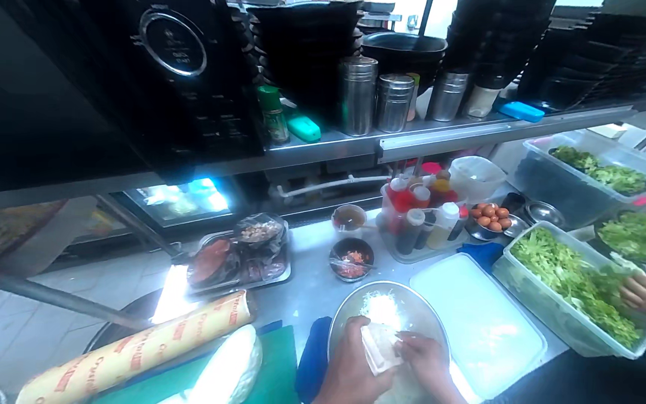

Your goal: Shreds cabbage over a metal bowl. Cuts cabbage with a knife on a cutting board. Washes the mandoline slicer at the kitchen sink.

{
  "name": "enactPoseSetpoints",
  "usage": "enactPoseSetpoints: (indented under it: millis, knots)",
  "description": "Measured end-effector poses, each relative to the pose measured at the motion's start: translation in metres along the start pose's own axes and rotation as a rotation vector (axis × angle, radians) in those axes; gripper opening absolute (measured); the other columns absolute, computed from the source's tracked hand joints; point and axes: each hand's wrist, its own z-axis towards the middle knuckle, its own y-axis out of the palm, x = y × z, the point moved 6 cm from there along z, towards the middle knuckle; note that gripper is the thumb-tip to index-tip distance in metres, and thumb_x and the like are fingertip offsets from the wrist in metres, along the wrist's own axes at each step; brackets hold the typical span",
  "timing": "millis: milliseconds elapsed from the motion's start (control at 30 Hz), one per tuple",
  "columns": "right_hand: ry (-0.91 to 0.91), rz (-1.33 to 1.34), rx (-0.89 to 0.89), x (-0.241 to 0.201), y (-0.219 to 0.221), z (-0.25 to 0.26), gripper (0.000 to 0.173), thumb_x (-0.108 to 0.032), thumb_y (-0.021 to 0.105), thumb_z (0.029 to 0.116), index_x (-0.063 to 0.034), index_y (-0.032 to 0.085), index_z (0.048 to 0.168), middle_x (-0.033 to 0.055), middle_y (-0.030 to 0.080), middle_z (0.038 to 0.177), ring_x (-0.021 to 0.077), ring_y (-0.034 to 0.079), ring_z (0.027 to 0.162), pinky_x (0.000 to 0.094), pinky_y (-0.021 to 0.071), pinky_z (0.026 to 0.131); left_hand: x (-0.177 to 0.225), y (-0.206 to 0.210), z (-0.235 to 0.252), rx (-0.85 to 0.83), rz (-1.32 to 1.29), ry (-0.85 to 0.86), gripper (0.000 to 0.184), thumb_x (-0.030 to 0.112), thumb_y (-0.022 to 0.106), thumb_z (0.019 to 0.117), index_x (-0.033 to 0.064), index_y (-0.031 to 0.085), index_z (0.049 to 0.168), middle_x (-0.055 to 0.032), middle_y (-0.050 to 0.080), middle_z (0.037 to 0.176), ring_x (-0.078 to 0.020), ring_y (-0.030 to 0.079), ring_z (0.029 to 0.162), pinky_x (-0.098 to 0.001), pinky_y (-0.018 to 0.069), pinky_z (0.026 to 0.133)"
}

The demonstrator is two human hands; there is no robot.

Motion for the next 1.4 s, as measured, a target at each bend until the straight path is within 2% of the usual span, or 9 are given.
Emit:
enactPoseSetpoints:
  millis: [233, 367, 500, 667, 800, 967, 1100, 1233, 1400]
  knots:
    - [-0.093, 0.091, 0.017, -0.032, -0.006, -0.008, 0.016, -0.027, 0.074, 0.0940, -0.0219, 0.083, 0.106, -0.0092, 0.077, 0.115, 0.0030, 0.070, 0.109, 0.0319, 0.0593, 0.099, 0.002, 0.003, 0.002, -0.002, -0.002, 0.003, 0.105, 0.057, 0.092, 0.0604, 0.0088, 0.045, 0.141, -0.0082, 0.061, 0.130, -0.0130, 0.068, 0.105, -0.0365, 0.0620, 0.088]
    - [0.047, -0.072, 0.012, 0.029, 0.001, 0.011, 0.021, -0.036, 0.072, 0.0921, -0.0238, 0.083, 0.105, -0.0078, 0.078, 0.102, 0.0055, 0.073, 0.095, 0.0391, 0.0609, 0.091, 0.005, -0.001, 0.002, -0.006, -0.003, 0.010, 0.106, 0.056, 0.092, 0.0611, 0.0071, 0.045, 0.142, -0.0098, 0.061, 0.131, -0.0149, 0.068, 0.107, -0.0379, 0.0614, 0.090]
    - [-0.061, 0.072, 0.006, -0.032, -0.005, -0.005, 0.015, -0.028, 0.074, 0.0934, -0.0220, 0.083, 0.103, -0.0097, 0.077, 0.113, 0.0020, 0.070, 0.108, 0.0321, 0.0592, 0.099, 0.000, 0.002, 0.003, 0.018, 0.005, 0.026, 0.106, 0.058, 0.092, 0.0598, 0.0089, 0.045, 0.141, -0.0081, 0.062, 0.128, -0.0139, 0.069, 0.104, -0.0379, 0.0625, 0.087]
    - [0.039, -0.073, 0.035, 0.023, 0.000, 0.008, 0.019, -0.037, 0.073, 0.0915, -0.0253, 0.083, 0.103, -0.0099, 0.078, 0.101, 0.0029, 0.072, 0.094, 0.0367, 0.0611, 0.090, 0.004, -0.001, 0.002, 0.002, 0.006, 0.024, 0.105, 0.057, 0.092, 0.0610, 0.0071, 0.045, 0.141, -0.0090, 0.063, 0.128, -0.0143, 0.068, 0.105, -0.0378, 0.0617, 0.089]
    - [-0.095, 0.041, 0.029, -0.035, -0.006, -0.010, 0.014, -0.028, 0.074, 0.0935, -0.0220, 0.083, 0.101, -0.0094, 0.077, 0.112, 0.0019, 0.070, 0.108, 0.0311, 0.0590, 0.099, 0.003, 0.002, 0.001, 0.023, 0.011, 0.038, 0.105, 0.057, 0.092, 0.0600, 0.0080, 0.046, 0.140, -0.0091, 0.062, 0.128, -0.0139, 0.068, 0.104, -0.0371, 0.0620, 0.087]
    - [0.081, -0.057, 0.003, 0.023, -0.001, 0.010, 0.018, -0.038, 0.075, 0.0903, -0.0267, 0.083, 0.102, -0.0115, 0.078, 0.099, 0.0023, 0.073, 0.092, 0.0354, 0.0621, 0.088, 0.006, -0.001, 0.001, -0.010, 0.007, 0.019, 0.105, 0.056, 0.092, 0.0623, 0.0064, 0.045, 0.141, -0.0101, 0.062, 0.129, -0.0151, 0.069, 0.105, -0.0378, 0.0617, 0.089]
    - [-0.025, 0.130, -0.001, -0.030, -0.004, -0.003, 0.011, -0.026, 0.078, 0.0903, -0.0221, 0.084, 0.099, -0.0099, 0.078, 0.111, 0.0036, 0.071, 0.105, 0.0323, 0.0610, 0.096, 0.001, 0.002, 0.002, -0.004, 0.012, 0.003, 0.106, 0.059, 0.091, 0.0607, 0.0092, 0.045, 0.142, -0.0077, 0.060, 0.130, -0.0132, 0.067, 0.105, -0.0362, 0.0614, 0.089]
    - [0.055, -0.002, 0.029, 0.023, 0.003, 0.011, 0.015, -0.035, 0.076, 0.0899, -0.0246, 0.083, 0.098, -0.0111, 0.078, 0.105, 0.0017, 0.072, 0.097, 0.0328, 0.0611, 0.091, 0.001, -0.002, 0.001, 0.008, -0.001, 0.032, 0.105, 0.057, 0.092, 0.0619, 0.0073, 0.045, 0.142, -0.0094, 0.061, 0.130, -0.0139, 0.068, 0.105, -0.0364, 0.0617, 0.089]
    - [-0.107, 0.158, 0.043, -0.026, 0.000, -0.004, 0.007, -0.022, 0.077, 0.0904, -0.0193, 0.084, 0.092, -0.0071, 0.078, 0.110, 0.0069, 0.072, 0.105, 0.0336, 0.0613, 0.095, 0.001, 0.001, 0.000, 0.006, -0.005, 0.017, 0.105, 0.056, 0.092, 0.0617, 0.0075, 0.045, 0.142, -0.0096, 0.061, 0.130, -0.0145, 0.068, 0.105, -0.0374, 0.0621, 0.088]
